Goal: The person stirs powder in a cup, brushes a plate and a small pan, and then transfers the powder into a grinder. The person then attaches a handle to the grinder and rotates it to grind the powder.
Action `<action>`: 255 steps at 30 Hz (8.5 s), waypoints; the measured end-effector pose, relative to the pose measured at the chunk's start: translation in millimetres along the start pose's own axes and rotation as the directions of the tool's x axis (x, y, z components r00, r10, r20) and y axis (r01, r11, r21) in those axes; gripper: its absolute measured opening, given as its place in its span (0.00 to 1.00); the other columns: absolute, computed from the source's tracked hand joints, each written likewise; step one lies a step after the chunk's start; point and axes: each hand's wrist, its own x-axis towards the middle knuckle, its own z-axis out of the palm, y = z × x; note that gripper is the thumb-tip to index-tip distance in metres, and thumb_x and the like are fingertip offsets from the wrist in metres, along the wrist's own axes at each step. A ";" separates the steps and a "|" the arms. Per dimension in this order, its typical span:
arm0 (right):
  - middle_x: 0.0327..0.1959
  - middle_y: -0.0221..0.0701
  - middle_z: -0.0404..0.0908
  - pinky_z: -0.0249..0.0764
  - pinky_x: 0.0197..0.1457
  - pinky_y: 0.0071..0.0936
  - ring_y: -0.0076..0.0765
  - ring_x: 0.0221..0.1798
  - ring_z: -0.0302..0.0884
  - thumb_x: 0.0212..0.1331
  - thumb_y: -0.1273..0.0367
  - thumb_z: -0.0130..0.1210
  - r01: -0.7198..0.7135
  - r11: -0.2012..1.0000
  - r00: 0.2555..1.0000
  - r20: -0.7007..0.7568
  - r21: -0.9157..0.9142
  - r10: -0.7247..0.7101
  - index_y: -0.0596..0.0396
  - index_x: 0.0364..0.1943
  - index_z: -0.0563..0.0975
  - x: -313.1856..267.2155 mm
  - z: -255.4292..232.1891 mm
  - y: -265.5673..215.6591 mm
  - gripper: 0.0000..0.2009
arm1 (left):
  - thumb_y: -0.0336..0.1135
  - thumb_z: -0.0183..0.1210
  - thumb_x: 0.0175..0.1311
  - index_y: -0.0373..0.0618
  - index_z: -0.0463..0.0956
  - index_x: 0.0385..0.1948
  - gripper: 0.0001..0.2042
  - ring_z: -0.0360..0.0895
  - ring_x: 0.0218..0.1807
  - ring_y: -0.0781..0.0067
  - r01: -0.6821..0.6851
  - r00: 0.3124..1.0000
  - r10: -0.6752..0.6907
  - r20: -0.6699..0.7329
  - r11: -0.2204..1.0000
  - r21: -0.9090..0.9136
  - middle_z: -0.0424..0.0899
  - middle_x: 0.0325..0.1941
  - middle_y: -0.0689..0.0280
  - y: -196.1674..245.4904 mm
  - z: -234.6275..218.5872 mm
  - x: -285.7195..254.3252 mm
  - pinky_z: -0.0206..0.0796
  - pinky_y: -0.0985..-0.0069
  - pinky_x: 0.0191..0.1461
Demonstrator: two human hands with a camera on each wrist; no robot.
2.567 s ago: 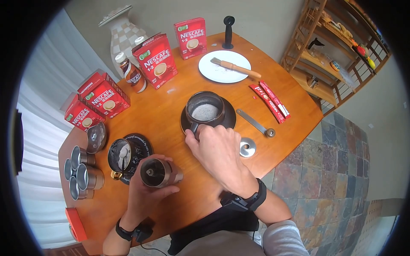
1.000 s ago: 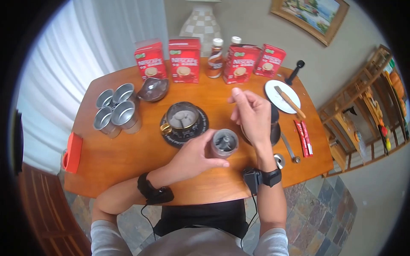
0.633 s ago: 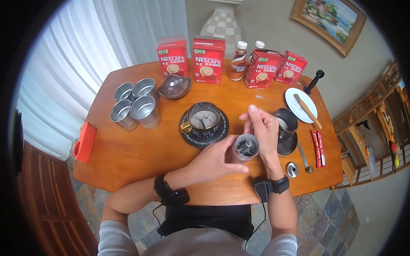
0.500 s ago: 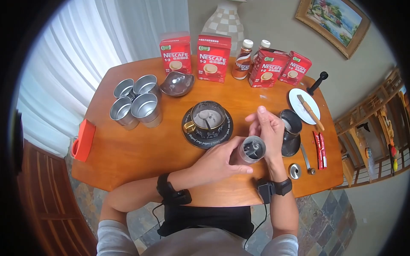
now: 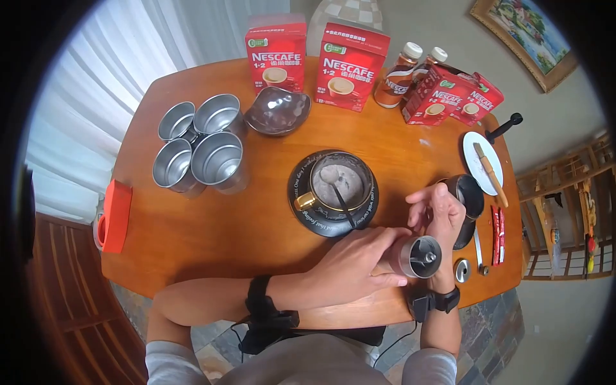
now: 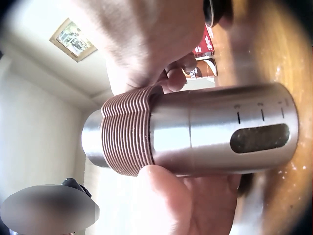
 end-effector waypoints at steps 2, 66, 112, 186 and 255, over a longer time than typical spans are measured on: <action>0.14 0.25 0.76 0.56 0.19 0.15 0.14 0.14 0.66 0.81 0.47 0.47 0.021 1.000 1.000 0.008 0.011 -0.021 0.59 0.31 0.85 -0.3 1.3 1.8 0.30 | 0.44 0.74 0.61 0.37 0.69 0.65 0.34 0.77 0.62 0.42 0.017 1.000 -0.017 0.009 1.000 0.010 0.79 0.61 0.46 1.9 -1.0 -1.6 0.69 0.54 0.64; 0.27 0.44 0.87 0.79 0.39 0.37 0.41 0.31 0.87 0.65 0.71 0.65 0.014 0.917 0.973 0.218 -0.398 0.079 0.66 0.37 0.85 -1.5 39.1 18.9 0.08 | 0.33 0.77 0.57 0.37 0.78 0.55 0.25 0.85 0.48 0.77 0.183 0.977 -0.178 -0.118 0.982 0.039 0.87 0.48 0.62 25.2 -42.1 -25.5 0.78 0.75 0.51; 0.22 0.31 0.80 0.72 0.28 0.28 0.23 0.22 0.76 0.73 0.63 0.60 -0.101 0.653 0.970 -0.221 -0.751 -0.105 0.63 0.42 0.85 33.9 -109.1 -25.6 0.14 | 0.42 0.78 0.56 0.38 0.73 0.62 0.34 0.83 0.58 0.50 0.154 0.978 -0.155 -0.137 0.988 -0.017 0.84 0.56 0.50 14.1 -43.4 -33.0 0.74 0.60 0.61; 0.35 0.26 0.85 0.74 0.41 0.17 0.15 0.34 0.73 0.78 0.67 0.53 -0.086 0.996 0.723 0.687 -0.011 0.070 0.62 0.48 0.84 67.8 66.8 -56.6 0.12 | 0.36 0.78 0.52 0.48 0.76 0.62 0.32 0.81 0.61 0.58 0.139 0.990 -0.141 0.014 0.986 0.094 0.84 0.57 0.62 25.2 -51.3 -30.0 0.73 0.63 0.65; 0.33 0.37 0.86 0.79 0.44 0.32 0.31 0.36 0.83 0.74 0.70 0.53 0.220 0.959 0.725 0.688 -0.177 -0.039 0.65 0.46 0.83 64.2 61.6 -55.3 0.11 | 0.36 0.80 0.53 0.41 0.76 0.61 0.32 0.85 0.56 0.63 0.131 0.977 -0.102 -0.186 0.980 0.152 0.86 0.54 0.60 21.8 -50.9 -32.2 0.75 0.67 0.62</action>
